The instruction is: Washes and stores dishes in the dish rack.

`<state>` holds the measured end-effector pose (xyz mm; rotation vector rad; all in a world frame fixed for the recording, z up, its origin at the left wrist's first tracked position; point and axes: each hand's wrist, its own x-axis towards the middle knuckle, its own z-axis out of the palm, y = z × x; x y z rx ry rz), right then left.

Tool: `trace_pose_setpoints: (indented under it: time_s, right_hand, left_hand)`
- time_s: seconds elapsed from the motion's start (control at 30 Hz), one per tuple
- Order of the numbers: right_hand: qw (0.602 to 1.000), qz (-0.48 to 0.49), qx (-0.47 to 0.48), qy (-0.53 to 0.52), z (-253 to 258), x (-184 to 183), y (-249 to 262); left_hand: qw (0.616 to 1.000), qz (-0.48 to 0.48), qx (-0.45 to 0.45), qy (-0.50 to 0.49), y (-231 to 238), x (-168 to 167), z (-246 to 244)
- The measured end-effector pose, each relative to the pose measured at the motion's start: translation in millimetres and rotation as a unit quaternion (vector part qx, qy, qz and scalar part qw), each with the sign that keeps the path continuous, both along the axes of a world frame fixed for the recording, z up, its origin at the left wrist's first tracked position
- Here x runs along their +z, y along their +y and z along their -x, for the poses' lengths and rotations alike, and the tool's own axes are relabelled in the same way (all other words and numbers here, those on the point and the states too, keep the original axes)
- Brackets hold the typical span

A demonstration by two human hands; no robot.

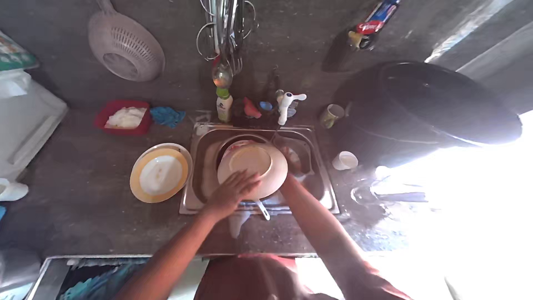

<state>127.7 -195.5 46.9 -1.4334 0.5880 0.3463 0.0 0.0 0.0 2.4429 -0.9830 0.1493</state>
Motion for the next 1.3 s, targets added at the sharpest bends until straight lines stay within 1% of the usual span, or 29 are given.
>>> trace_pose_setpoints:
  time_s: [0.03,0.07,0.1,0.13,0.17,0.2,0.27,0.3,0.33,0.37,0.4,0.43,0.47,0.5,0.53,0.57,0.63,0.67,0.73,0.8,0.93,1.0,1.03,1.1,1.17,1.2,1.27,1.3]
  right_hand:
    - [0.989,-0.073,0.036,-0.121,1.6,-55.3,-20.0]
    - [0.973,-0.158,0.062,-0.153,0.1,-83.2,-31.7]
    - [0.961,-0.214,0.101,-0.14,2.2,-87.8,-38.8]
    - [0.957,-0.221,0.134,-0.128,7.9,-80.4,-42.7]
    - [0.955,-0.217,0.163,-0.119,13.1,-71.5,-45.5]
    - [0.953,-0.212,0.181,-0.117,14.9,-66.9,-48.0]
    - [0.95,-0.209,0.184,-0.139,15.3,-63.5,-49.3]
    - [0.949,-0.211,0.181,-0.15,15.6,-64.7,-49.3]
    - [0.948,-0.214,0.173,-0.158,16.4,-67.7,-49.6]
    - [0.947,-0.223,0.162,-0.166,16.5,-73.2,-50.4]
    - [0.946,-0.23,0.15,-0.174,16.4,-80.0,-51.8]
    - [0.945,-0.235,0.138,-0.18,17.3,-85.7,-53.1]
    - [0.945,-0.238,0.131,-0.182,19.0,-90.2,-55.1]
    - [0.947,-0.233,0.129,-0.18,22.1,-90.6,-57.5]
    - [0.951,-0.211,0.14,-0.176,25.6,-85.6,-60.1]
    - [0.956,-0.174,0.16,-0.171,27.5,-77.4,-63.3]
    - [0.96,-0.046,0.215,-0.175,28.6,-58.8,-72.2]
    - [0.951,0.026,0.25,-0.181,28.2,-49.3,-77.2]
    - [0.917,0.143,0.302,-0.219,25.1,-38.6,-83.8]
    - [0.886,0.197,0.303,-0.29,26.0,-32.3,-83.1]
    - [0.85,0.256,0.24,-0.393,35.7,-12.7,-66.5]
    - [0.833,0.315,0.258,-0.376,38.2,-2.6,-55.7]
    - [0.815,0.346,0.283,-0.369,38.3,3.3,-49.7]
    - [0.755,0.41,0.34,-0.382,33.0,20.3,-33.0]
    - [0.698,0.442,0.375,-0.42,29.8,35.5,-3.9]
    - [0.666,0.467,0.402,-0.421,26.4,45.0,13.5]
    - [0.598,0.539,0.457,-0.378,21.8,65.8,48.9]
    - [0.587,0.56,0.458,-0.364,19.7,74.8,67.4]
  left_hand:
    - [1.0,-0.03,0.002,0.0,15.5,3.8,4.8]
    - [0.998,-0.059,0.016,-0.002,29.3,6.2,7.4]
    - [0.995,-0.086,0.043,-0.018,40.9,5.9,8.1]
    - [0.991,-0.102,0.084,-0.03,50.2,4.2,7.0]
    - [0.984,-0.106,0.139,-0.022,56.9,2.1,4.6]
    - [0.976,-0.099,0.196,-0.001,60.3,0.1,0.6]
    - [0.962,-0.052,0.27,-0.002,57.1,-3.3,-7.3]
    - [0.949,-0.049,0.308,0.044,50.5,1.7,-8.8]
    - [0.927,-0.047,0.347,0.134,43.5,11.7,-11.3]
    - [0.901,0.001,0.378,0.212,38.6,18.2,-15.2]
    - [0.873,0.098,0.397,0.265,35.6,18.4,-19.5]
    - [0.841,0.197,0.405,0.3,32.8,15.1,-23.3]
    - [0.808,0.269,0.407,0.329,29.4,11.8,-26.5]
    - [0.786,0.311,0.404,0.349,25.9,9.4,-28.8]
    - [0.779,0.327,0.402,0.352,23.6,7.1,-30.4]
    - [0.783,0.327,0.405,0.34,22.6,5.9,-31.8]
    - [0.799,0.309,0.415,0.306,23.6,6.0,-32.9]
    - [0.806,0.291,0.421,0.297,25.6,7.0,-34.1]
    - [0.821,0.251,0.429,0.282,27.1,9.8,-37.2]
    - [0.835,0.214,0.433,0.263,25.8,16.4,-42.0]
    - [0.845,0.185,0.428,0.261,27.3,26.7,-52.3]
    - [0.85,0.164,0.419,0.272,34.0,29.0,-51.2]
    - [0.859,0.153,0.405,0.274,40.7,32.3,-50.3]
    - [0.879,0.121,0.387,0.251,63.2,46.9,-45.2]
    - [0.889,0.063,0.405,0.203,106.1,67.2,-23.7]
    - [0.889,0.042,0.417,0.183,135.6,76.2,-10.4]
    - [0.878,0.01,0.456,0.143,205.3,93.1,26.6]
    - [0.865,-0.001,0.488,0.112,245.9,101.6,49.6]
